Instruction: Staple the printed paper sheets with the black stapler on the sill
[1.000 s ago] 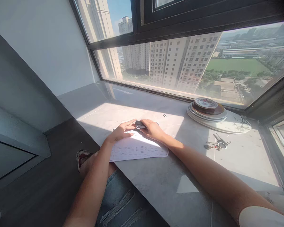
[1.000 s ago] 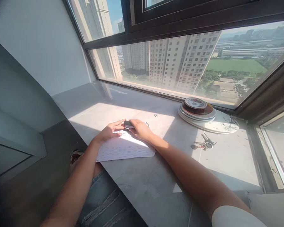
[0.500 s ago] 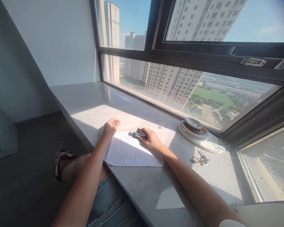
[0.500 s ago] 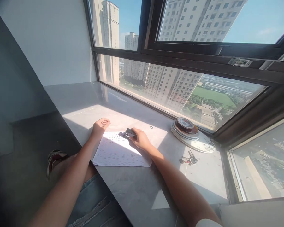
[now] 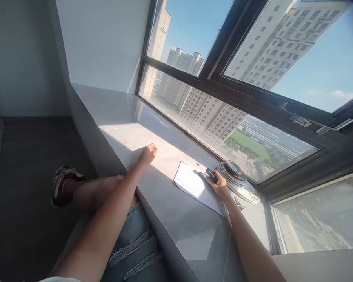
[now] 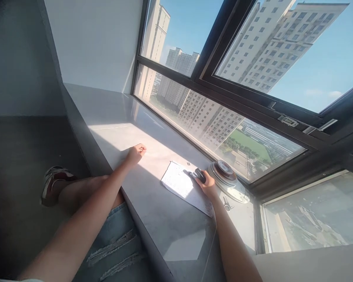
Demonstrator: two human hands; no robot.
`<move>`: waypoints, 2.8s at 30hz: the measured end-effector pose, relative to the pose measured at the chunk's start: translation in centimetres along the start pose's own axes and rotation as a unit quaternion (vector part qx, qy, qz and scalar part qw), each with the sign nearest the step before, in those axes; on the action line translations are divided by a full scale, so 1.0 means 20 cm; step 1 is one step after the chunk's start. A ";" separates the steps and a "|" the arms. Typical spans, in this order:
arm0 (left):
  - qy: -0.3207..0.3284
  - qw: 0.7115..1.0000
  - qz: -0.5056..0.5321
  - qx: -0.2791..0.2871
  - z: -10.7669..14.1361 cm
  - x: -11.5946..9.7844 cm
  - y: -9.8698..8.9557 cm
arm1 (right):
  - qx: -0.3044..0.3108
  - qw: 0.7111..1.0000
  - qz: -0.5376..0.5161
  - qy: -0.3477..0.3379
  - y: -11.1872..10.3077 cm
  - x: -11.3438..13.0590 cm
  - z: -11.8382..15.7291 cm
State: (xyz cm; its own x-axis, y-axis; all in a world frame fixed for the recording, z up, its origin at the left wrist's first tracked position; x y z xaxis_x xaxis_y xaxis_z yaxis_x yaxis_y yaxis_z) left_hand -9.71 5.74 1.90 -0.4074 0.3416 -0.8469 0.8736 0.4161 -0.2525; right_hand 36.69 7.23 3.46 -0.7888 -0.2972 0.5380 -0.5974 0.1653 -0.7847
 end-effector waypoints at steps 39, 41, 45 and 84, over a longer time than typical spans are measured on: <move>-0.034 0.968 -0.088 -0.234 0.01 -0.07 -0.16 | 0.339 0.909 0.079 -0.231 0.82 1.13 -0.59; -0.029 0.957 -0.109 -0.269 0.01 -0.08 -0.21 | 0.347 0.902 0.077 -0.245 0.89 1.24 -0.62; -0.036 0.943 -0.132 -0.305 0.02 -0.09 -0.26 | 0.361 0.892 0.072 -0.262 0.95 1.33 -0.65; 0.164 0.908 -0.235 0.306 0.24 -0.15 0.17 | 0.042 0.994 -0.056 -0.087 0.40 0.60 -0.12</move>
State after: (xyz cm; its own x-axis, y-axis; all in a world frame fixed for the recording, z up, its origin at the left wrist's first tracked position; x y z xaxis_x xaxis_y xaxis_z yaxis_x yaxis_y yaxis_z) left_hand -4.27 2.13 1.37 -0.7425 0.5229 -0.4187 0.5261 0.0684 -0.8477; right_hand 22.05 7.21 4.39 -0.6772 -0.4686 0.5672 -0.6600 0.0460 -0.7499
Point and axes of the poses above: each hand's wrist, its own z-axis away from the middle knuckle, its own y-axis out of the palm, x = y × z, the point moved 2 cm from there along -z, towards the middle knuckle, and after that the axes turned 7 degrees about y, right-handed, at the moved point
